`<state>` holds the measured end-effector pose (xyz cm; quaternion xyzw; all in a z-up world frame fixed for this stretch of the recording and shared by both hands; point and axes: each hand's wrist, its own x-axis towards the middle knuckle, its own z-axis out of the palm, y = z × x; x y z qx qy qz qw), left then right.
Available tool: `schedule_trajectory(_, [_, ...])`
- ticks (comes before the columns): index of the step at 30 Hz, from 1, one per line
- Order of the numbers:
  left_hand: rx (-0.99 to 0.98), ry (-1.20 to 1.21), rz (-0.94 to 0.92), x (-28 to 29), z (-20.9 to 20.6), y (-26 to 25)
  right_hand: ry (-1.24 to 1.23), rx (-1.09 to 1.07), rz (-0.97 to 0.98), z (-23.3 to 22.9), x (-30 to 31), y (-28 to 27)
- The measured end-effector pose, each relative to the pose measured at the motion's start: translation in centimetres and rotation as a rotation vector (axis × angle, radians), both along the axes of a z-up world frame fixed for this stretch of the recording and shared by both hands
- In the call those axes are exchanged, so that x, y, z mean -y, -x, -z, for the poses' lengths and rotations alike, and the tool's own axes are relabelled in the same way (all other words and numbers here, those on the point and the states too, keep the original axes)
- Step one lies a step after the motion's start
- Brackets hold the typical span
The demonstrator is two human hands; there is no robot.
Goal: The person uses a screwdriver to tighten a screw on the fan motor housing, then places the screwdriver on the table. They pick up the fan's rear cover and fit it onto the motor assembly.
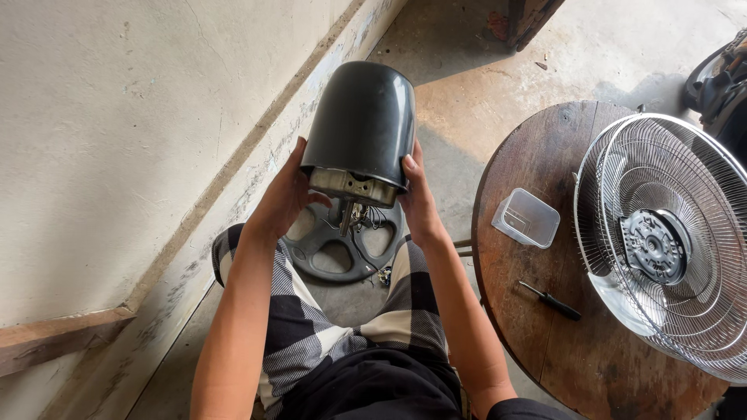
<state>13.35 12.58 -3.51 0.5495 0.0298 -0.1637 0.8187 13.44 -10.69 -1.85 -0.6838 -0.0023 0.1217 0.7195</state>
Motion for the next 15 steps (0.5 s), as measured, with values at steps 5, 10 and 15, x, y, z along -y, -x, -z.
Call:
schedule_trajectory(5, [-0.027,-0.316,0.003,-0.4,-1.8,0.1,-0.081,-0.044,0.085,1.9,-0.2,0.4])
schedule_trajectory(10, [-0.1,-0.5,-0.013,0.1,-0.6,0.7,-0.26,0.026,0.053,4.4,0.2,0.9])
schedule_trajectory(15, [0.114,-0.211,-0.049,1.8,2.2,1.6,-0.194,0.013,0.04,5.2,1.2,-0.4])
